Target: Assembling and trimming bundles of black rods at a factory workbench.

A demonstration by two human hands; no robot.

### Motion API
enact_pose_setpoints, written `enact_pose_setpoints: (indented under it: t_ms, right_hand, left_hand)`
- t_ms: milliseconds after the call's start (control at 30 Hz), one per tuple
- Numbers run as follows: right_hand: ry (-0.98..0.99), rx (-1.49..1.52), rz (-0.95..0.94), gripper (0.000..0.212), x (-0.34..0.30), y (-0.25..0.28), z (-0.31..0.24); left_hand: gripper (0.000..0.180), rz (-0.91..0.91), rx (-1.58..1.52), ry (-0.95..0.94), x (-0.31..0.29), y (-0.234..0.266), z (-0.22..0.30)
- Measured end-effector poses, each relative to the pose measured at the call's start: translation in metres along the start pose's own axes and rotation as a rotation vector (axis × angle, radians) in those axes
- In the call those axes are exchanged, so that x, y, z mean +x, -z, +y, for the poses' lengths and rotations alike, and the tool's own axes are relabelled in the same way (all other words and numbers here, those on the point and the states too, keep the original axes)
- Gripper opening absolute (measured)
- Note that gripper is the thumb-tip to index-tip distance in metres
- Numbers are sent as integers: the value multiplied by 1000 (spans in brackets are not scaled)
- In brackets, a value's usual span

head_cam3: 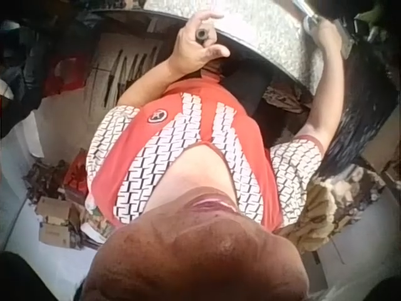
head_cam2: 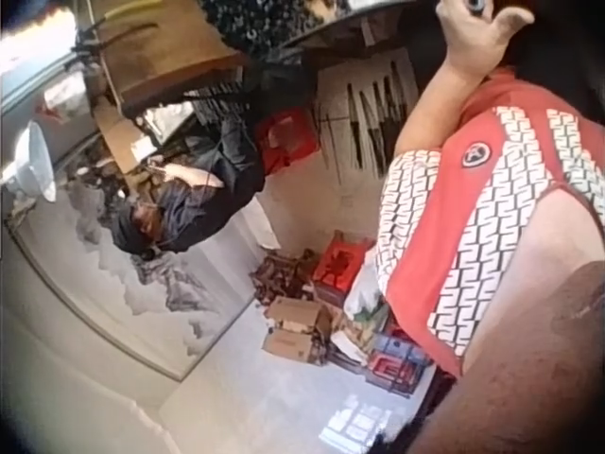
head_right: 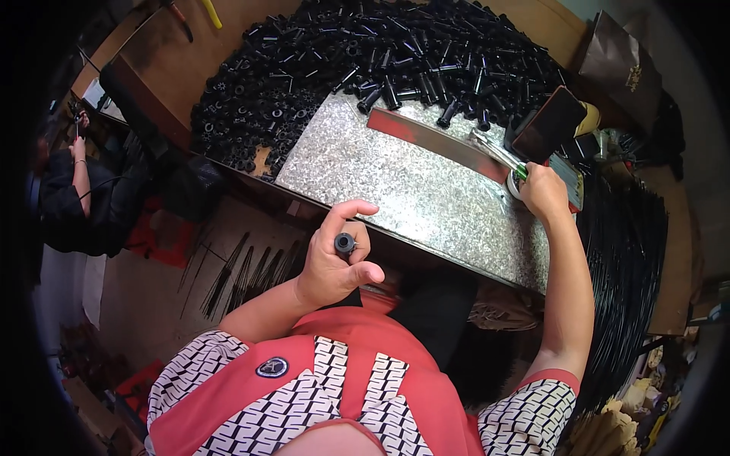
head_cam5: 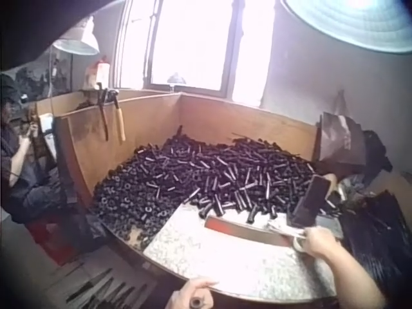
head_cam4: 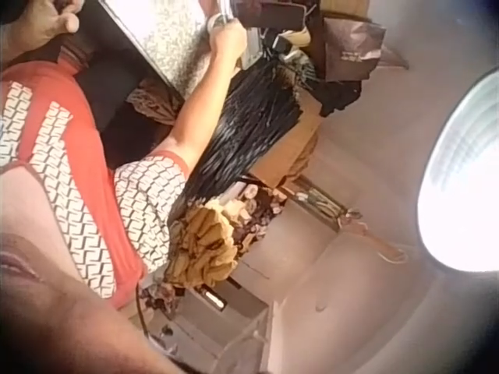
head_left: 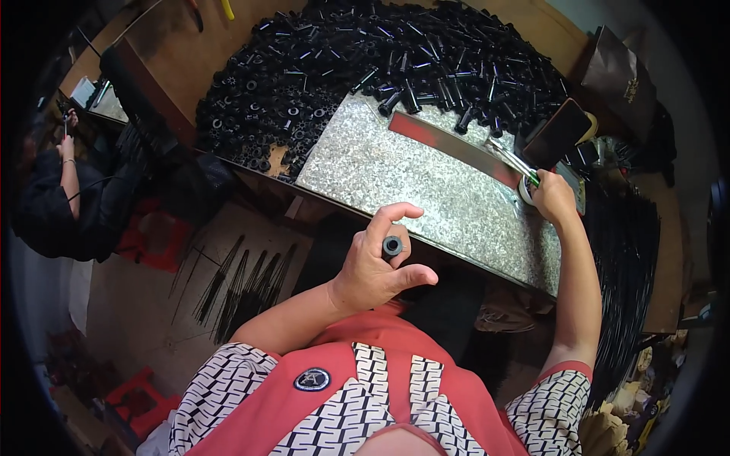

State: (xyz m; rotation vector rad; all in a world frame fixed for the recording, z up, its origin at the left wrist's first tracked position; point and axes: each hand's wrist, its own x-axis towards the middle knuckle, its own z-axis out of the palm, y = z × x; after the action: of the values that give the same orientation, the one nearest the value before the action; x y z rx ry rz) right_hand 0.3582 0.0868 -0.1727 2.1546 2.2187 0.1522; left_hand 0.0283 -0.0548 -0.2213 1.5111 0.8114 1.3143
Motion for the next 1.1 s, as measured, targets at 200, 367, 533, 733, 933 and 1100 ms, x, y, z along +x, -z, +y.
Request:
enact_pose_setpoints:
  t_ms: [200,367,533,733,933,1100]
  right_hand:
    - [31,68,-7,22,-3,2,-2]
    - [16,24,4,20,-3,-5,-1]
    - [-16,61,33,17,-6,-4,0]
    - [0,70,85,19,-7,-8,5]
    - [-1,68,110,20,-16,-11,9]
    - [39,355,367,18,-38,-11,-3]
  left_hand:
    - [76,-17,-12,-6,0,-1,1]
    - [72,-10,2,-22,-2,-3,2]
    - [72,0,9,-38,0,-2,0]
    - [71,-11,9,-15,0,0,0]
    - [70,-8,14,-17,-2,0,0]
    - [71,6,31,-22,-5,-3,-1]
